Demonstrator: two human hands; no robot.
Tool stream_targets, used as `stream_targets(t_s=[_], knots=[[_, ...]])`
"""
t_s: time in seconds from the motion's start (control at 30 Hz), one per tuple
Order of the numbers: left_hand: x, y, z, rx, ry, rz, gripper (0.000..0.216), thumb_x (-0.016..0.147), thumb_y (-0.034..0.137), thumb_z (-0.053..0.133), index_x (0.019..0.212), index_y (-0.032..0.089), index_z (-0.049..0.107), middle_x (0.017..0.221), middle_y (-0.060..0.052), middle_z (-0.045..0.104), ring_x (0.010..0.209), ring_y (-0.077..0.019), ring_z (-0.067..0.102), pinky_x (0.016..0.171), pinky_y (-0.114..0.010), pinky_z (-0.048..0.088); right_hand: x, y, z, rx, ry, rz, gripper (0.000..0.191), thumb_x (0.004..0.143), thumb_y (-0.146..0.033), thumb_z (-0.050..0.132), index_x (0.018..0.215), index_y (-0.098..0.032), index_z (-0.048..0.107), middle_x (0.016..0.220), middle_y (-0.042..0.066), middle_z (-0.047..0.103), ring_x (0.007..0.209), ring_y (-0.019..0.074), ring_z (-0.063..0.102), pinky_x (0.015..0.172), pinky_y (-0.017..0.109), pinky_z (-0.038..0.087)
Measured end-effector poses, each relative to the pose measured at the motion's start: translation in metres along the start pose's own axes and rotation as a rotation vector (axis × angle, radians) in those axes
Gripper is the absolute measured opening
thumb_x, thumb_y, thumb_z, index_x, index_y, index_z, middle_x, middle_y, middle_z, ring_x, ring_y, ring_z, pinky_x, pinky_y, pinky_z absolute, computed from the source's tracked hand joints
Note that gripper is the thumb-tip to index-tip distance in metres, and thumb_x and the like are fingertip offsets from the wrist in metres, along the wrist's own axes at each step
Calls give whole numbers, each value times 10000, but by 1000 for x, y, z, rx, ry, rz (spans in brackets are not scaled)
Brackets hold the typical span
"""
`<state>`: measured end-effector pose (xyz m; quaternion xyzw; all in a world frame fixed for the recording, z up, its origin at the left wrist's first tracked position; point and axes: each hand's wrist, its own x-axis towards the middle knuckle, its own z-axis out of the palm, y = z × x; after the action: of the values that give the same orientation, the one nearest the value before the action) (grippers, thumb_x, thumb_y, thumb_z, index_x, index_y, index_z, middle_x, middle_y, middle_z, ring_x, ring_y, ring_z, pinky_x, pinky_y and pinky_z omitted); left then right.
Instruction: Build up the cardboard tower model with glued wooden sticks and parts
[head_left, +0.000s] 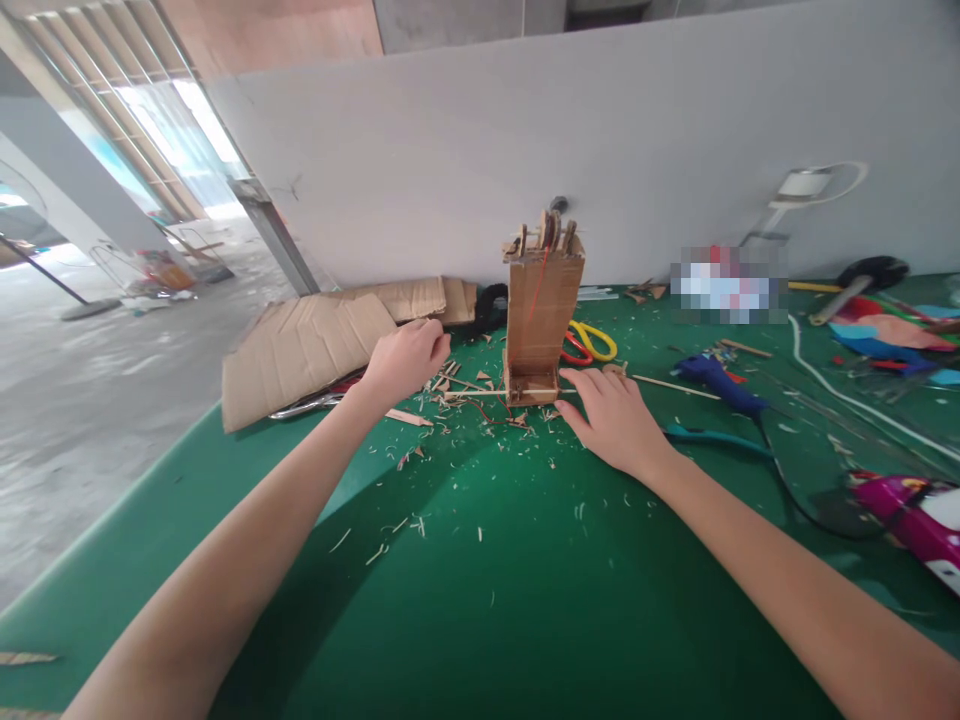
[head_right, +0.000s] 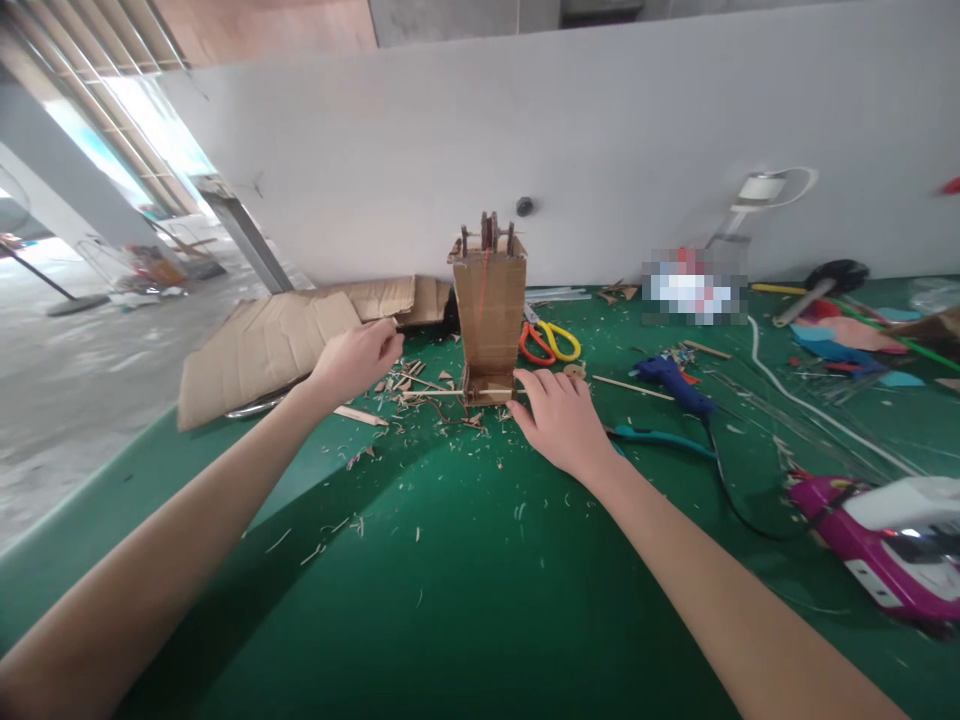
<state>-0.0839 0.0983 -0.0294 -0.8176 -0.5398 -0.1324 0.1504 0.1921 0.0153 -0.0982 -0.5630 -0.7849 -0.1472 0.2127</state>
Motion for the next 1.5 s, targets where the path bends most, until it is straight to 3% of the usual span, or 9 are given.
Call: stream_targets(t_s=[0.13, 0.3, 0.57, 0.73, 0.97, 1.2, 1.33, 1.5], knots=[[-1, 0, 2, 14, -48, 32, 403, 926, 430, 278, 819, 192, 585, 835, -65, 643, 775, -207, 604, 622, -279, 416, 0, 0, 0, 14, -3, -10, 395, 918, -385, 371, 1222, -161, 485, 1085, 110, 625, 990, 286, 545, 803, 417, 384], [0, -5, 8, -79, -65, 98, 248, 903, 255, 349, 1012, 219, 570, 1049, -52, 634, 871, -202, 607, 647, -277, 423, -1, -1, -2, 20, -11, -13, 396, 919, -386, 374, 1225, -159, 484, 1078, 107, 627, 985, 284, 544, 804, 413, 383], [-1, -4, 5, -63, -106, 107, 305, 901, 424, 382, 901, 226, 614, 814, -33, 656, 743, -213, 609, 603, -282, 398, -3, -1, -1, 53, -51, -57, 417, 918, -392, 381, 1257, -165, 466, 1157, 110, 592, 1029, 287, 526, 851, 433, 377], [-4, 2, 2, 30, -75, 120, 387, 929, 394, 284, 777, 202, 583, 776, -50, 625, 699, -212, 590, 554, -284, 374, -3, -1, -2, 43, -34, -41, 419, 916, -394, 385, 1259, -167, 468, 1183, 110, 578, 1061, 294, 507, 872, 435, 369], [-1, -2, 8, -45, -115, 117, 214, 917, 247, 335, 1005, 184, 519, 980, -63, 622, 810, -199, 606, 639, -285, 407, -3, 0, -1, 46, -35, -66, 430, 921, -397, 373, 1270, -161, 456, 1185, 108, 570, 1060, 284, 499, 884, 435, 364], [-1, -1, 5, 1, -151, 88, 304, 921, 432, 368, 975, 195, 550, 852, -47, 652, 770, -216, 620, 627, -283, 407, -3, -3, -4, -33, -68, -125, 395, 929, -388, 360, 1229, -194, 527, 1196, 90, 567, 1043, 269, 490, 907, 446, 341], [-3, 3, 1, 81, -176, 114, 410, 954, 429, 225, 989, 188, 555, 778, -58, 645, 723, -226, 623, 617, -291, 404, -2, -4, -5, -78, -68, -134, 422, 940, -380, 329, 1262, -178, 511, 1250, 84, 562, 1104, 265, 473, 988, 488, 262], [-3, 6, -1, 94, -235, 134, 516, 921, 541, 242, 768, 190, 589, 744, -52, 642, 747, -219, 624, 617, -272, 396, -2, 2, 0, -99, -59, -84, 476, 938, -384, 306, 1336, -162, 444, 1311, 96, 537, 1206, 281, 421, 1018, 530, 222]])
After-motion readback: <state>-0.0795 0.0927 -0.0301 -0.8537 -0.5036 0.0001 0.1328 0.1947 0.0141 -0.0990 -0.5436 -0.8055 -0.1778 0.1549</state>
